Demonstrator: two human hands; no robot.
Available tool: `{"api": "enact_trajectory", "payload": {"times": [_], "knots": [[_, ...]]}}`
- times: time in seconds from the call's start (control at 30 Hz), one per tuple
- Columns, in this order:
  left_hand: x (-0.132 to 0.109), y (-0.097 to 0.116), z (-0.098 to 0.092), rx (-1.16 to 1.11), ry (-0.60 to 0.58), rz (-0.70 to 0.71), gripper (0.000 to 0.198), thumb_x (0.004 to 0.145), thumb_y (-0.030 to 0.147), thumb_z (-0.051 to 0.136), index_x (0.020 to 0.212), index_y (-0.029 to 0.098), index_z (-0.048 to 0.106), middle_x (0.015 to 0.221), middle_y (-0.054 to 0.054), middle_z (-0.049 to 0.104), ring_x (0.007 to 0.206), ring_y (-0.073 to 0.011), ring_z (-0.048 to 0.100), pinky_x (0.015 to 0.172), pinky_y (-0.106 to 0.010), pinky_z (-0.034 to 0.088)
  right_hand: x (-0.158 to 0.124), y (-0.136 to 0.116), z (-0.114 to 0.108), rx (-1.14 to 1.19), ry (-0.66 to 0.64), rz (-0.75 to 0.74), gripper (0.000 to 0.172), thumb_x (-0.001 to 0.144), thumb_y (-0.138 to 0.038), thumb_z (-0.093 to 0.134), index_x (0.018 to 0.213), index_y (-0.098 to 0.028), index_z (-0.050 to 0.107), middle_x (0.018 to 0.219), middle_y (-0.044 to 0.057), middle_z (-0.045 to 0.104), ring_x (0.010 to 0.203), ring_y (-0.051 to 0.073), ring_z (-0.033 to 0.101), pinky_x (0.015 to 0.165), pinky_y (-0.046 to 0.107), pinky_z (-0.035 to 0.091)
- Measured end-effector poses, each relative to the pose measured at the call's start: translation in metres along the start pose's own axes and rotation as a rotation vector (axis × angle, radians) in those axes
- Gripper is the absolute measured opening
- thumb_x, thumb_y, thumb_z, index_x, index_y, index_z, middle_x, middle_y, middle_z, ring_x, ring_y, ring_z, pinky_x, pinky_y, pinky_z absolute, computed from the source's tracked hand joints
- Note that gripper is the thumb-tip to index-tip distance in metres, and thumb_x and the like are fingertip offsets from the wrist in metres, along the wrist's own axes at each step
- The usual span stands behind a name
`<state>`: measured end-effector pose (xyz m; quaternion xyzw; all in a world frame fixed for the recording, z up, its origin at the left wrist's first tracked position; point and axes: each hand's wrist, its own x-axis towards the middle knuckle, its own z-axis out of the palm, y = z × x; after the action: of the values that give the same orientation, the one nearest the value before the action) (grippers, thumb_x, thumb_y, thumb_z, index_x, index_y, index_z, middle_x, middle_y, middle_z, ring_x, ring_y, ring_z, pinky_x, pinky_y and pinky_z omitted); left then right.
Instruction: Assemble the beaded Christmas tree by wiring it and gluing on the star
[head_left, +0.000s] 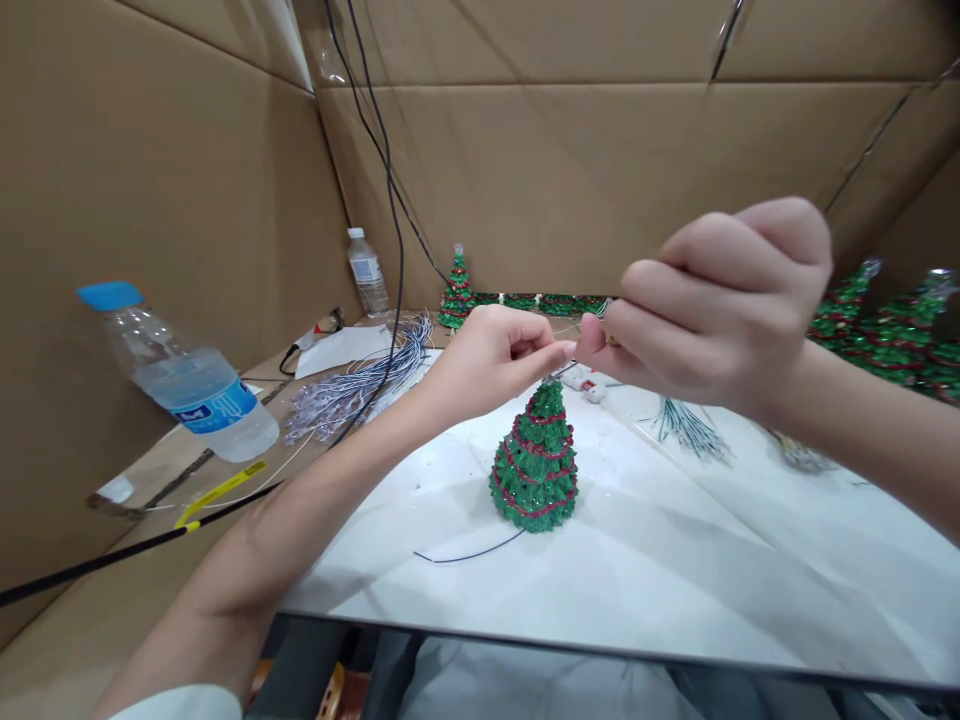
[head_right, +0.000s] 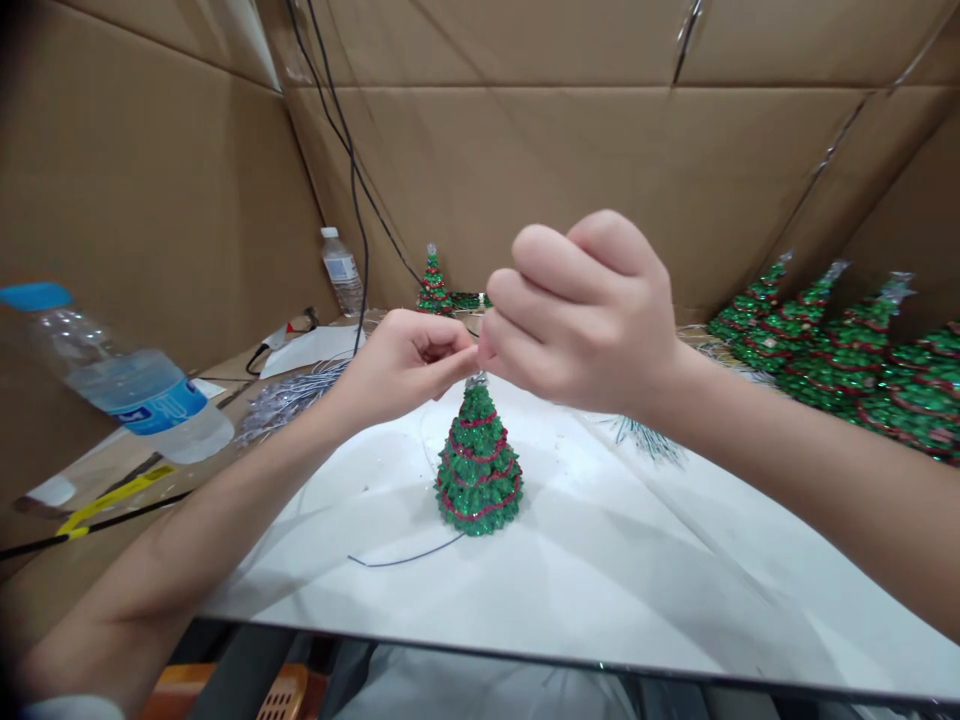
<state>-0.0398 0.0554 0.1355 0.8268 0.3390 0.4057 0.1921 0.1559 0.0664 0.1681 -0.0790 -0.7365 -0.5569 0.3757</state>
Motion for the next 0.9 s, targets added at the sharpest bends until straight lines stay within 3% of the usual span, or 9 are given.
{"api": "enact_trajectory", "payload": {"times": [0.13,0.23,0.43,0.57,0.7,0.9], "knots": [[0.000,0.000,-0.001,0.021,-0.019,0.013,0.047,0.088,0.043,0.063,0.052,0.016,0.049,0.044,0.005,0.044,0.042,-0.0064,0.034,0.042,-0.022,0.022,0.007,0.007,0.012,0.143,-0.250,0.176,0.041,0.079,-0.018,0.052,0.049,-0.017,0.024,0.046,0.001,0.037,0.063,0.015,0.040,0.062,0.036,0.019],[0.000,0.001,-0.001,0.029,-0.011,0.023,0.047,0.089,0.038,0.063,0.050,0.016,0.047,0.043,0.006,0.042,0.041,-0.0059,0.032,0.042,-0.022,0.020,0.003,0.009,0.022,0.234,-0.268,0.241,0.035,0.076,-0.021,0.052,0.049,-0.018,0.029,0.048,0.001,0.038,0.068,0.017,0.043,0.064,0.036,0.025],[0.000,0.000,0.000,0.016,-0.005,0.023,0.046,0.089,0.045,0.064,0.055,0.015,0.055,0.044,0.006,0.043,0.041,-0.0061,0.033,0.042,-0.022,0.021,-0.011,0.008,0.037,0.331,-0.318,0.342,0.033,0.070,-0.022,0.054,0.047,-0.018,0.030,0.049,0.001,0.040,0.067,0.017,0.046,0.063,0.034,0.028],[0.001,0.000,0.001,-0.002,-0.009,0.015,0.046,0.087,0.046,0.065,0.056,0.014,0.056,0.044,0.006,0.042,0.042,-0.0055,0.033,0.042,-0.021,0.021,-0.014,0.008,0.032,0.236,-0.176,0.351,0.033,0.071,-0.018,0.055,0.049,-0.019,0.031,0.047,0.000,0.042,0.065,0.016,0.045,0.061,0.033,0.029],[0.001,0.001,0.002,0.010,0.002,-0.002,0.047,0.087,0.048,0.066,0.056,0.013,0.056,0.044,0.007,0.041,0.042,-0.0051,0.032,0.043,-0.021,0.020,-0.015,0.012,0.022,0.052,0.068,0.181,0.033,0.074,-0.016,0.054,0.051,-0.019,0.030,0.047,-0.003,0.043,0.061,0.014,0.042,0.061,0.033,0.026],[0.001,0.002,0.002,-0.002,0.014,0.001,0.048,0.085,0.050,0.067,0.056,0.013,0.056,0.045,0.006,0.041,0.043,-0.0057,0.033,0.043,-0.021,0.021,-0.016,0.006,0.009,-0.063,0.170,0.035,0.043,0.088,-0.018,0.051,0.051,-0.017,0.030,0.048,-0.004,0.041,0.058,0.011,0.039,0.061,0.034,0.020]]}}
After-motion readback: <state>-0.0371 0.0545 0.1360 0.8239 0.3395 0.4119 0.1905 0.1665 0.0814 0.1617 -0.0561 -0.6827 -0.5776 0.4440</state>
